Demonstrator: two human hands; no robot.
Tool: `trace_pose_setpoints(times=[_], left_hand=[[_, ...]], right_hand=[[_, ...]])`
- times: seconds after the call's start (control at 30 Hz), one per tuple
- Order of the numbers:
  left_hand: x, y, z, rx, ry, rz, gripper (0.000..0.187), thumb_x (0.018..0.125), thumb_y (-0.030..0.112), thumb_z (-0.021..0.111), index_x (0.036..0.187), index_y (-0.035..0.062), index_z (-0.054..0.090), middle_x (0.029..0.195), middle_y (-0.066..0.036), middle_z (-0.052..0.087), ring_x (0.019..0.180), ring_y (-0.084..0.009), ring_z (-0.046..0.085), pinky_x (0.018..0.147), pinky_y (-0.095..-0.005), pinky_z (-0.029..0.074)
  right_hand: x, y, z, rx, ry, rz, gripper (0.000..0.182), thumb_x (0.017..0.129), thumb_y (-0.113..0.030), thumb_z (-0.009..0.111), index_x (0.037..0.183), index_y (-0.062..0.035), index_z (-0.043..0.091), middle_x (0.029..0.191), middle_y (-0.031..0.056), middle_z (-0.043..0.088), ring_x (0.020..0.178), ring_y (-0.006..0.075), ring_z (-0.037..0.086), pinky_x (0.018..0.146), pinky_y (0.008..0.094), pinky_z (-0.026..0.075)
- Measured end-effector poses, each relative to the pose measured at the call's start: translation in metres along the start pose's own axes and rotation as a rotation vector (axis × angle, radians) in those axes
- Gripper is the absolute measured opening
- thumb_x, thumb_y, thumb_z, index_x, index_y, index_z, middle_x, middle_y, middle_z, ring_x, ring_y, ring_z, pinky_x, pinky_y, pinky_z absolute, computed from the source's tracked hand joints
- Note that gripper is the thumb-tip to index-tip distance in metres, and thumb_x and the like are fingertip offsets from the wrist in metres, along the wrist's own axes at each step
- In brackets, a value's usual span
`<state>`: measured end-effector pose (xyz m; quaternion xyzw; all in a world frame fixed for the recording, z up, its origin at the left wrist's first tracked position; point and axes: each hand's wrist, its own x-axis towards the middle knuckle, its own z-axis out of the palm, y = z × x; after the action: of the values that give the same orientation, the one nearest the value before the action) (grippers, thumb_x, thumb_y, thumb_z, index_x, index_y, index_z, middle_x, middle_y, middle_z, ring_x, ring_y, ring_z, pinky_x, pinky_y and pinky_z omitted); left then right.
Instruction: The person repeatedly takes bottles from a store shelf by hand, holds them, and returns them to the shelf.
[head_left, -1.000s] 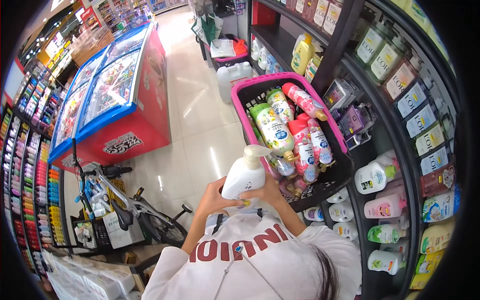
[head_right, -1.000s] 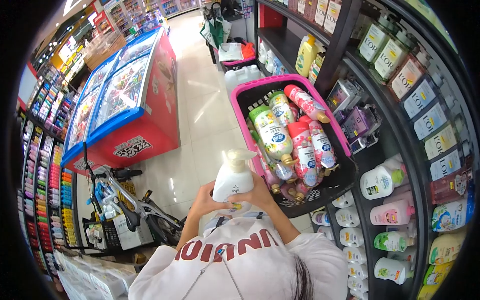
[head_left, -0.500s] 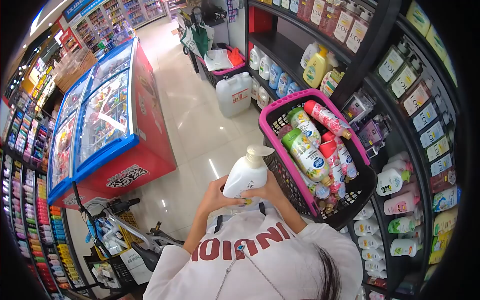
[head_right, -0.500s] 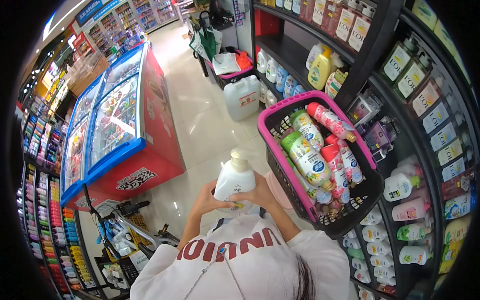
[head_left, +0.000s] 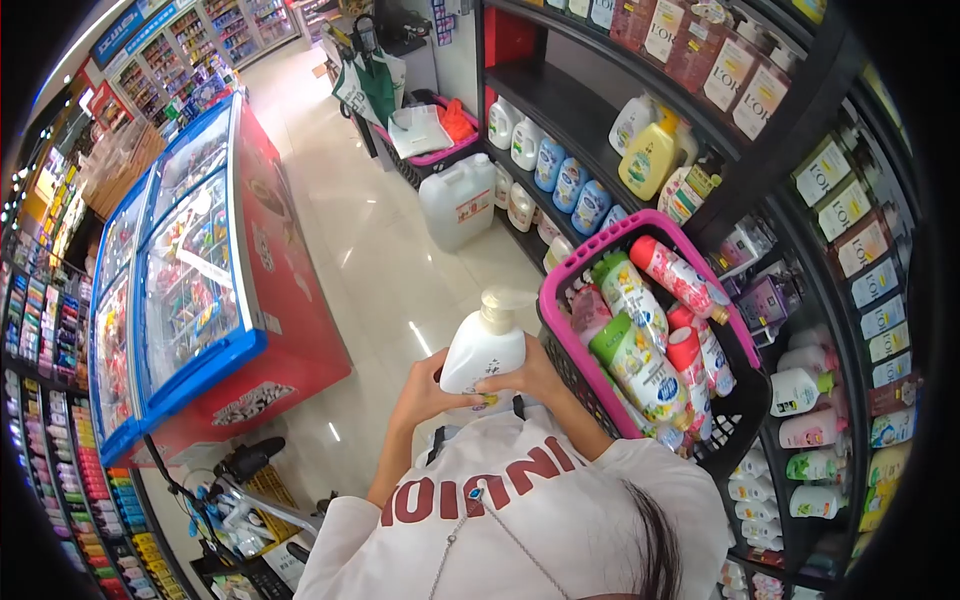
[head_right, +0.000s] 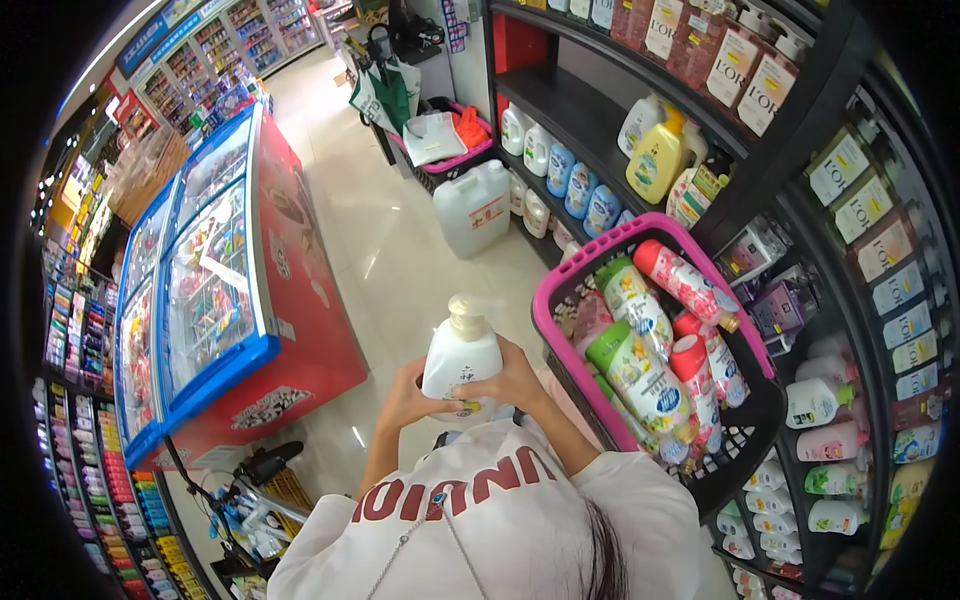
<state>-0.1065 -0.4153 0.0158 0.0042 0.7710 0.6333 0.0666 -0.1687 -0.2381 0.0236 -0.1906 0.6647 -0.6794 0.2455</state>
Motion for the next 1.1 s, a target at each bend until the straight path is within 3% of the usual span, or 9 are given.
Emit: trace_pose_setpoints(times=[0.17, 0.43, 0.53, 0.9, 1.1], left_hand=[[0.07, 0.021, -0.026, 0.04, -0.024, 0.02, 0.054, 0.05, 0.013, 0.08, 0.097, -0.0009, 0.057, 0.086, -0.007, 0.062, 0.079, -0.0151, 0.059, 0.072, -0.0287, 0.046], [0.164, 0.042, -0.044, 0.142, -0.194, -0.002, 0.057, 0.049, 0.014, 0.079, 0.1, 0.0002, 0.057, 0.087, -0.009, 0.063, 0.079, -0.0157, 0.059, 0.072, -0.0281, 0.046], [0.196, 0.033, -0.05, 0.101, -0.287, 0.094, 0.057, 0.05, 0.014, 0.079, 0.1, 0.0004, 0.057, 0.088, -0.01, 0.063, 0.079, -0.0164, 0.059, 0.071, -0.0282, 0.046], [0.329, 0.03, -0.116, 0.094, -0.572, 0.261, 0.058, 0.05, 0.017, 0.079, 0.1, -0.0018, 0.057, 0.085, -0.011, 0.062, 0.076, -0.0163, 0.06, 0.069, -0.0277, 0.046], [0.38, 0.032, -0.149, 0.084, -0.698, 0.23, 0.058, 0.05, 0.015, 0.079, 0.101, -0.0018, 0.056, 0.087, -0.009, 0.062, 0.077, -0.0145, 0.058, 0.07, -0.0274, 0.046]], right_hand=[[0.058, -0.012, -0.021, 0.141, 0.117, -0.076, 0.056, 0.052, -0.005, 0.077, 0.103, -0.0014, 0.054, 0.09, 0.0071, 0.061, 0.083, 0.0157, 0.058, 0.074, 0.0287, 0.046], [0.11, -0.016, -0.063, 0.128, 0.255, -0.059, 0.058, 0.052, -0.008, 0.078, 0.104, -0.0008, 0.052, 0.092, 0.0074, 0.06, 0.084, 0.0144, 0.057, 0.075, 0.0275, 0.046], [0.123, -0.019, -0.07, 0.095, 0.34, -0.032, 0.057, 0.052, -0.009, 0.078, 0.103, -0.0007, 0.053, 0.092, 0.0075, 0.06, 0.084, 0.0144, 0.058, 0.074, 0.0273, 0.045], [0.225, -0.032, -0.068, 0.096, 0.668, -0.103, 0.057, 0.051, -0.009, 0.077, 0.102, 0.0001, 0.053, 0.091, 0.0089, 0.061, 0.083, 0.0152, 0.058, 0.074, 0.0272, 0.045], [0.274, -0.031, -0.064, 0.11, 0.757, -0.1, 0.058, 0.051, -0.01, 0.077, 0.102, 0.0003, 0.053, 0.091, 0.0095, 0.061, 0.083, 0.0164, 0.058, 0.075, 0.0279, 0.045]])
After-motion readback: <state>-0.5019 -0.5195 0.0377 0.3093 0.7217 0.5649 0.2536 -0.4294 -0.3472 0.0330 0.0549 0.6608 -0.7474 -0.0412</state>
